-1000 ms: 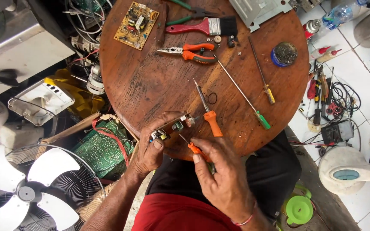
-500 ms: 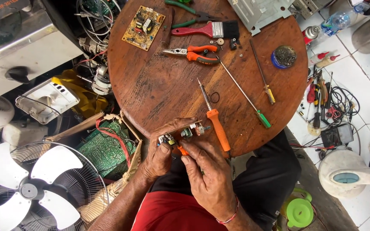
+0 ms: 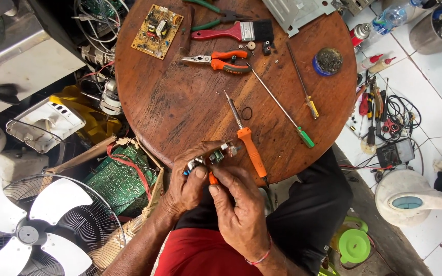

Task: The person uses a soldering iron to work on a small electronic component and then on a green circuit board. They hold the board with their left hand and apply the soldering iron with their right hand, flipping the board over to work on different sides.

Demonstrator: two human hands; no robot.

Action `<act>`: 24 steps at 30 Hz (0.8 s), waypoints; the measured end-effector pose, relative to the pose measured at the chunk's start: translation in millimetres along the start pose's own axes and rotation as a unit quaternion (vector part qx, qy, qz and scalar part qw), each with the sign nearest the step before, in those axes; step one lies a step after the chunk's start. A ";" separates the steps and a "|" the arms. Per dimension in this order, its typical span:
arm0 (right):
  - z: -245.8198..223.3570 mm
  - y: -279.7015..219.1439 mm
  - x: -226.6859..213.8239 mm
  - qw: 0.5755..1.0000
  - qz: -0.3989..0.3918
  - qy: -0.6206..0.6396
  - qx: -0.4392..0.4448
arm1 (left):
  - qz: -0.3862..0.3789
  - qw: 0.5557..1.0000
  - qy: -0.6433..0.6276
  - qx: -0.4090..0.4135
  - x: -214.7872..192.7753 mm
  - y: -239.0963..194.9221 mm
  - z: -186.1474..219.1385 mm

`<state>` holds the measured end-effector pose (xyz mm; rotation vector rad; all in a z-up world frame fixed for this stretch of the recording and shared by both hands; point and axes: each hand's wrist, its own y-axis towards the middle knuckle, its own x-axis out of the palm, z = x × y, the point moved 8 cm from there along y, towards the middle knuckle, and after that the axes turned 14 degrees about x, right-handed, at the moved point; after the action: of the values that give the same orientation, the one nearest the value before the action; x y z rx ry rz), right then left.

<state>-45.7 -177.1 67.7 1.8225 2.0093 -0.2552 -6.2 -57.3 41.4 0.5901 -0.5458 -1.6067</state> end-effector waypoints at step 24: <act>75.2 9.1 24.3 0.981 -0.020 0.155 0.118 | 0.153 0.941 -0.084 -0.288 -46.8 -49.5 -36.1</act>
<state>-24.7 -184.2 -8.6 2.0765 2.3132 -0.2424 -15.3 -5.7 -15.2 -0.0727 -0.2492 -1.4289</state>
